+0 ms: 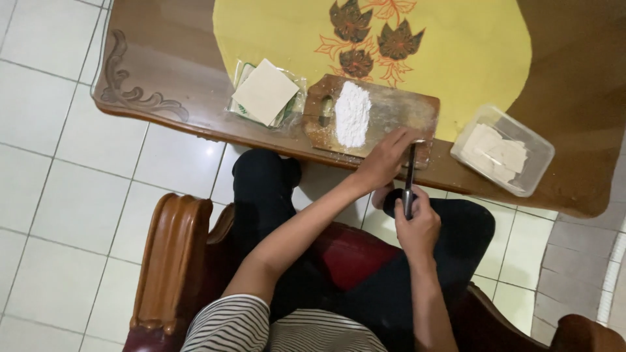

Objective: Cutting square food wrappers into smaller pieces by folding and slicing with a knife on a cutting board.

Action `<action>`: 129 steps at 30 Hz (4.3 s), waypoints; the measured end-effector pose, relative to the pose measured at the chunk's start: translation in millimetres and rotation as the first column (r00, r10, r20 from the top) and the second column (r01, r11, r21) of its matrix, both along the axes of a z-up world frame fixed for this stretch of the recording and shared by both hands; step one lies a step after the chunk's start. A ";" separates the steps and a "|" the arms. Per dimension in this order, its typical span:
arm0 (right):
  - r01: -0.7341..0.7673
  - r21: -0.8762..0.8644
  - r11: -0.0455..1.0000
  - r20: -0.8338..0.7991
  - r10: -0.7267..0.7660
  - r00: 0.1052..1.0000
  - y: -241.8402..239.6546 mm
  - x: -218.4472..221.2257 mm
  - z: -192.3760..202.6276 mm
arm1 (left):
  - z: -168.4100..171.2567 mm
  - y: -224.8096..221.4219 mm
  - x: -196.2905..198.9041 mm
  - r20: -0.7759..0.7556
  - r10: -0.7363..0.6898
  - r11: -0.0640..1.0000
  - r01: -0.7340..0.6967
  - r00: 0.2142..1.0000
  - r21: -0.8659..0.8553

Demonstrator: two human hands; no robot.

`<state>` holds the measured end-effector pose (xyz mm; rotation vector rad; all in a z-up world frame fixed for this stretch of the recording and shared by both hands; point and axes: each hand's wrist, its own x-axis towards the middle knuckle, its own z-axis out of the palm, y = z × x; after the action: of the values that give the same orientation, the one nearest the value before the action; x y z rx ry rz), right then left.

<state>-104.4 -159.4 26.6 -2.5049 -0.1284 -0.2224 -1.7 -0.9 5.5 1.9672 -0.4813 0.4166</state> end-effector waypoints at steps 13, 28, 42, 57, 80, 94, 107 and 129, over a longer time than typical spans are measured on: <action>0.015 0.052 0.999 -0.038 -0.013 0.999 -7.2 4.6 -2.4 | 3.3 2.3 -2.8 0.005 -0.016 0.999 0.016 1.000 0.033; 0.020 0.058 0.998 -0.012 -0.020 1.000 -8.3 3.2 -5.7 | -11.8 -7.2 3.3 0.061 0.068 0.995 -0.072 0.996 0.068; 0.297 0.752 0.589 -0.352 -0.022 0.936 -21.9 7.0 2.4 | 7.7 -5.8 -1.4 -0.278 0.007 0.923 -0.113 0.960 -0.367; 0.294 0.900 0.322 -0.347 0.121 0.930 -2.3 45.2 32.0 | 30.2 -11.8 -25.9 -0.338 -0.658 0.156 -0.317 0.673 -0.935; 0.277 0.916 0.289 -0.365 0.317 0.875 21.6 54.0 2.6 | 23.7 -5.3 -13.1 -0.422 -0.532 0.293 -0.308 0.734 -0.905; 0.274 0.912 0.306 -0.363 0.287 0.887 21.1 53.8 11.7 | 18.9 -6.9 -9.1 -0.388 -0.502 0.181 -0.345 0.773 -0.921; 0.203 0.880 0.429 -0.188 -0.079 0.979 -8.7 62.5 17.4 | 0.4 8.1 5.4 0.044 -0.673 -0.116 -0.046 0.738 -0.992; 0.167 0.415 0.894 0.256 -0.291 0.922 -56.7 69.5 79.9 | 18.0 18.1 -6.0 0.057 -0.768 -0.158 -0.102 0.638 -0.982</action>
<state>-34.9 -216.1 106.5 -2.0690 0.0850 -0.6791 -7.7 17.2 23.6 0.2055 -0.1466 -0.3288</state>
